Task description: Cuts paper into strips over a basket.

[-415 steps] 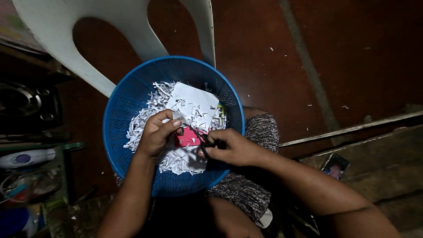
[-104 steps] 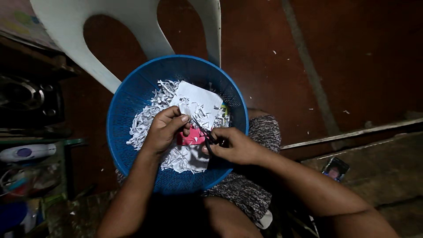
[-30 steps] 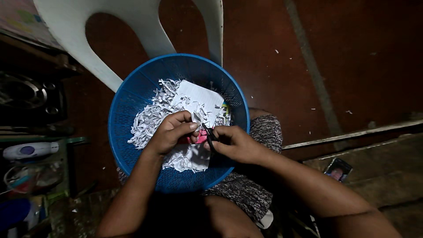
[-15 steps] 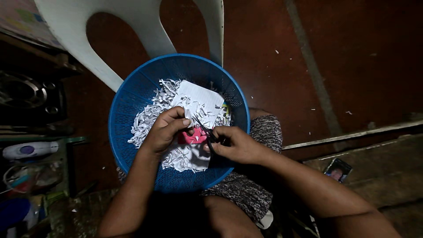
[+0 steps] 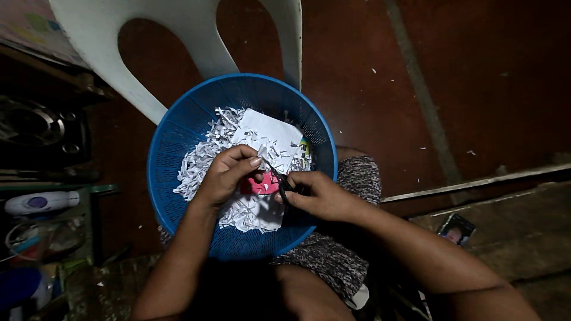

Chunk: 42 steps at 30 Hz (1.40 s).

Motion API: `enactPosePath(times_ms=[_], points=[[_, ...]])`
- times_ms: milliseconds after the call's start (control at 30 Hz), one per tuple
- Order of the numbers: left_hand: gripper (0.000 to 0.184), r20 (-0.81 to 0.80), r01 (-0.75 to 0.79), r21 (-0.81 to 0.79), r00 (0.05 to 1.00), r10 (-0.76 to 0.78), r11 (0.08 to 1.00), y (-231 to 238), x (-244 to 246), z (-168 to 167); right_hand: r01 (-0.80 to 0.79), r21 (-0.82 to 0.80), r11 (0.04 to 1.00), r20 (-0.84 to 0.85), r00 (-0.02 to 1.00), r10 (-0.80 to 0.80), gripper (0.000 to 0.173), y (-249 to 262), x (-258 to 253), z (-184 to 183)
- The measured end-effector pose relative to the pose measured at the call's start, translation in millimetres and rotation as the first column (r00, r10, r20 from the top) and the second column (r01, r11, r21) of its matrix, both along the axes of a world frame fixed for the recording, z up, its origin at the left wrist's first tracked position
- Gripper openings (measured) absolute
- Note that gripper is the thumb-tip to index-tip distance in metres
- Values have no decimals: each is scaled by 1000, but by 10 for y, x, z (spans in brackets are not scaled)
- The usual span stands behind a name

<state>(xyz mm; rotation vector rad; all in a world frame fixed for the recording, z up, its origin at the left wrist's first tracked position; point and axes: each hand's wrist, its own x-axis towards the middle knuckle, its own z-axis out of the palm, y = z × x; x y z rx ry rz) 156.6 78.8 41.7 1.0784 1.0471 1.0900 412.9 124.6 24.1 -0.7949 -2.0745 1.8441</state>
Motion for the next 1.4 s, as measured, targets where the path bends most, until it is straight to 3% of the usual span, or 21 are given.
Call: enactPosePath(times_ms=[200,433,900,1167,1400], points=[[15,77,24,-10,997,-23,1000,-3,-13,-24,-15,-10,1000,-20,1000,14,40,-7,-3,24],[12,40,106,18,994,-106,994,-5,-26,-46,-25,-1,1000,-28,999,25,40,-3,-1,29],[14,133,16,5,991,-16,1000,15,-67,-37,-43,-29,999,-40,998,41,40,14,12,38],[14,54,130,1,990,-130,991,1,-51,-48,-92,-19,996,-33,995,92,42,26,24,44],[17,70,105,-15,992,-104,994,7,-46,-41,-106,-27,994,-68,992,104,42,32,27,39]])
